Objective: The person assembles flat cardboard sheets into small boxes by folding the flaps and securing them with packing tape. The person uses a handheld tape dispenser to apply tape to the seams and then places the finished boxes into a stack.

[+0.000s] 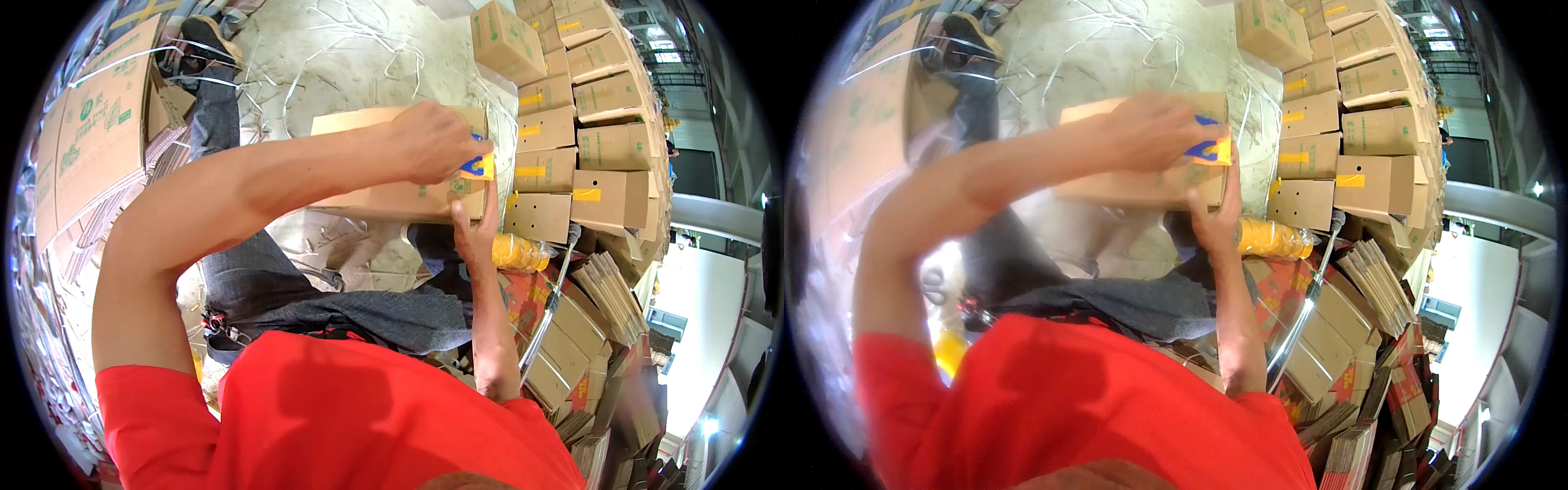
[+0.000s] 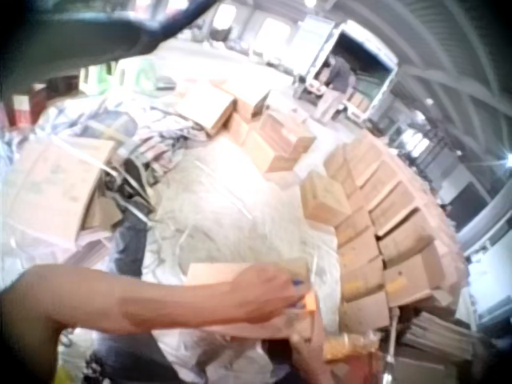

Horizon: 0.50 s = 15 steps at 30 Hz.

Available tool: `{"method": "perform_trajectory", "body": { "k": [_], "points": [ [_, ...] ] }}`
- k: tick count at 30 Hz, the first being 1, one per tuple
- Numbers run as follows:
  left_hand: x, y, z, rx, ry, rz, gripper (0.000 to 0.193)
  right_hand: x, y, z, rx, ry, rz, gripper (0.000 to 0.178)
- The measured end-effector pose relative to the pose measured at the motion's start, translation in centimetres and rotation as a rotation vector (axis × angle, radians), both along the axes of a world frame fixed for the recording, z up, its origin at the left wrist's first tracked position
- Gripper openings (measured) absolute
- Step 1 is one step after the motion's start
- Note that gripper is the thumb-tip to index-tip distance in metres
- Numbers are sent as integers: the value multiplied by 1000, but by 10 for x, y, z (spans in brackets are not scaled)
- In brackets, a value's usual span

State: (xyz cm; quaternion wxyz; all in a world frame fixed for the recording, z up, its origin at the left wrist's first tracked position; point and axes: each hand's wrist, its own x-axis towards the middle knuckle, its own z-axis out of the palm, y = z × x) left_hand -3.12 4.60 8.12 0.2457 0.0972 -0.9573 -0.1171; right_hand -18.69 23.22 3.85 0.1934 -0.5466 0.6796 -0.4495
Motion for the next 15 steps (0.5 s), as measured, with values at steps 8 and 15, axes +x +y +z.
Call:
{"method": "perform_trajectory", "body": {
  "k": [8,15],
  "points": [
    [31,-16,-40,100,-148,-31,45,-39,3,-19,-83,-33,-81,78],
    [140,-30,-48,27,-542,95,63,-59,-5,-52,155,18,-155,79]
  ]
}}
